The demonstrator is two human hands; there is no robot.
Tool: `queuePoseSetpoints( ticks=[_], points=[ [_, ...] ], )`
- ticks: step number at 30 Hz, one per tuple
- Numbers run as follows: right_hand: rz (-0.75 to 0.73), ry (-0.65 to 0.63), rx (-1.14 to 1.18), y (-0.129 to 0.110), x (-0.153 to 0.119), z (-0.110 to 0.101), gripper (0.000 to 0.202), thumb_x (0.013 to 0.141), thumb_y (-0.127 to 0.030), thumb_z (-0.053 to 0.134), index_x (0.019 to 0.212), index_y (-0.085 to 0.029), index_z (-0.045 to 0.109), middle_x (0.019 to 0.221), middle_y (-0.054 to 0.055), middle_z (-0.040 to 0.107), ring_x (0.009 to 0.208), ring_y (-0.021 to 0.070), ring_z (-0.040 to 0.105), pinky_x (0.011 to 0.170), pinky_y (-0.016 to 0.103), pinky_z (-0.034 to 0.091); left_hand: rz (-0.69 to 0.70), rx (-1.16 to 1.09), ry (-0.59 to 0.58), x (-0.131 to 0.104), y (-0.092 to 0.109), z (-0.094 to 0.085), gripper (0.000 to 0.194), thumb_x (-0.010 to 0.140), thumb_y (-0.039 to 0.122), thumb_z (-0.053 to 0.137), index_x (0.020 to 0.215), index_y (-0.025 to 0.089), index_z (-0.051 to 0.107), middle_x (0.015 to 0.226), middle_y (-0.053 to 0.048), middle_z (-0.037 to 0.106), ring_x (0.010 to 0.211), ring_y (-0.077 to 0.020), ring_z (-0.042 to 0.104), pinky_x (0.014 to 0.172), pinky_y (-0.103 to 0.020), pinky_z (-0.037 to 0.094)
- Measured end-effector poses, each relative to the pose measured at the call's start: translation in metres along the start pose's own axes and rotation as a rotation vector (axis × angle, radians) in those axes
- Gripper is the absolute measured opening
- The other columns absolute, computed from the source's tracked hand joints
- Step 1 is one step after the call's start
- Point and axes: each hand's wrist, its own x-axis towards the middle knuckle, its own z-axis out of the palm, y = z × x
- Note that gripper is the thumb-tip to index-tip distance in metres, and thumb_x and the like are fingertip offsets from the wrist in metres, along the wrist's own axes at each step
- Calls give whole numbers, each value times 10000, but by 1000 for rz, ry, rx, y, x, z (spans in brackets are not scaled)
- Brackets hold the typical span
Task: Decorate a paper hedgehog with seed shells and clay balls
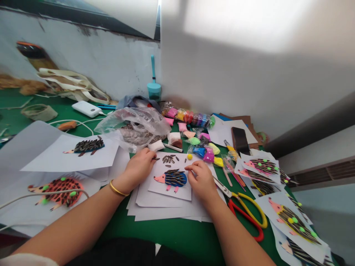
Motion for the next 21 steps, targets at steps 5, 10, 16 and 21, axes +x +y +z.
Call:
queuePoseSetpoints(
  ticks=[5,10,16,21],
  points=[
    [-3,3,11,-2,0,0,224,862,-196,520,944,-223,727,984,75,607,953,235,601,904,406,483,8,4,-4,2,3,1,167,937,217,486,914,184,648,969,-99,601,928,-232,561,827,-362,466],
    [2,3,7,-2,-1,0,227,864,-199,519,949,-218,727,993,78,603,962,236,599,905,408,481,21,21,-2,2,5,3,160,933,214,488,906,180,641,976,-100,602,942,-240,558,809,-362,464],
    [4,8,11,-3,0,0,223,863,-208,521,937,-220,730,995,80,611,958,242,605,898,410,485,19,9,26,1,6,4,160,926,208,493,903,180,648,973,-99,608,947,-239,560,819,-367,463],
    [2,11,14,-3,0,0,222,861,-203,521,938,-219,729,992,81,607,954,241,603,882,412,489,29,-6,61,2,6,5,183,915,250,518,1000,183,665,990,-98,614,970,-243,561,839,-365,466]
  ],
)
